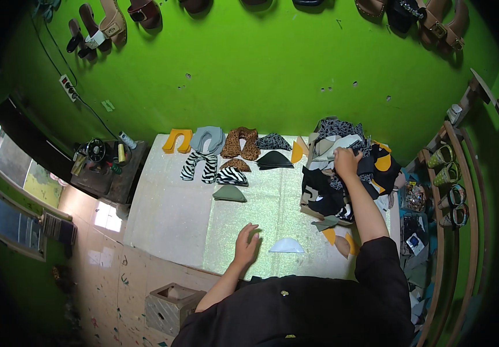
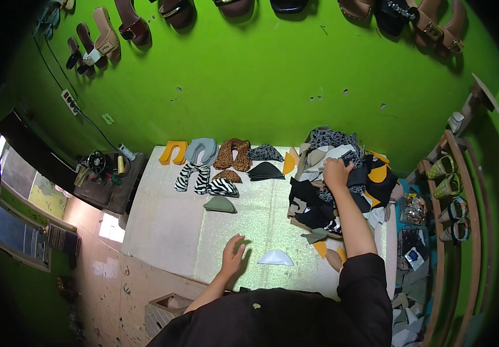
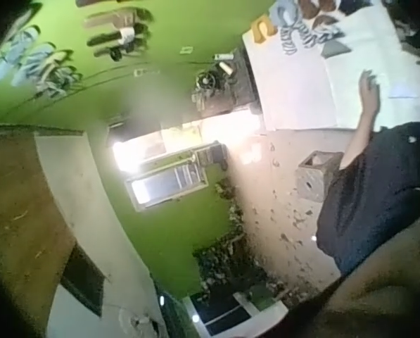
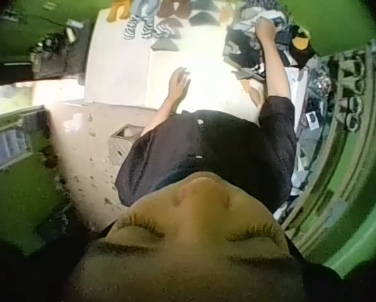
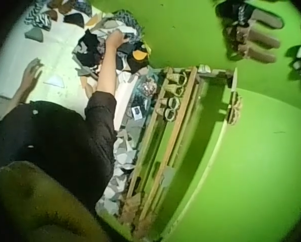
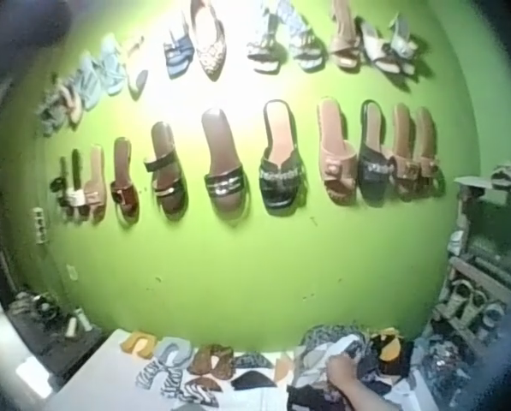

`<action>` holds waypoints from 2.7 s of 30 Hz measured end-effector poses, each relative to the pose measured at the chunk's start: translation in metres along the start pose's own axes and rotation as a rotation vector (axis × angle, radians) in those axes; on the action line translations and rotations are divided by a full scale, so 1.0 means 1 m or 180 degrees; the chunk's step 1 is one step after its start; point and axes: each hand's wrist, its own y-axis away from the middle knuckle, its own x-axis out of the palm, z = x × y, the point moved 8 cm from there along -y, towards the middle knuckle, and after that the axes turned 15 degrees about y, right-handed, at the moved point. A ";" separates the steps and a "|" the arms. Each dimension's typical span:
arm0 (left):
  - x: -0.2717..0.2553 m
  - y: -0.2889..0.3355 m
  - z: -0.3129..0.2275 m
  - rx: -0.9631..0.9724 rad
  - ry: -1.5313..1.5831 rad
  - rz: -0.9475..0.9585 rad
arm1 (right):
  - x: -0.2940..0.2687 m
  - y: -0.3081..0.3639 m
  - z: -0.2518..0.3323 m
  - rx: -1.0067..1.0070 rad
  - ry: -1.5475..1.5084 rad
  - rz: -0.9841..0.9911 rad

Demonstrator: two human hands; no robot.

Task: Organize and sort patterned fabric and leather components for shoe manufacturing on a work table.

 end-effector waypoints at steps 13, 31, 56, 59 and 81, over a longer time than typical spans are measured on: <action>0.067 -0.018 -0.062 -0.0805 0.2709 0.1210 | -0.102 0.123 0.083 0.0044 -0.4149 0.0953; 0.062 0.009 0.004 -0.0913 -0.0918 0.1088 | 0.003 0.281 0.068 0.0447 -0.1905 0.1569; 0.066 0.005 0.011 -0.0625 -0.1629 0.1853 | -0.007 0.296 0.097 0.0052 -0.0554 0.1602; 0.070 0.007 -0.029 0.1212 -0.1264 0.1736 | -0.022 0.292 0.105 -0.0152 -0.0373 0.1163; 0.082 0.014 0.019 0.1571 -0.0528 0.2307 | 0.005 0.306 0.115 -0.0505 -0.1437 0.0914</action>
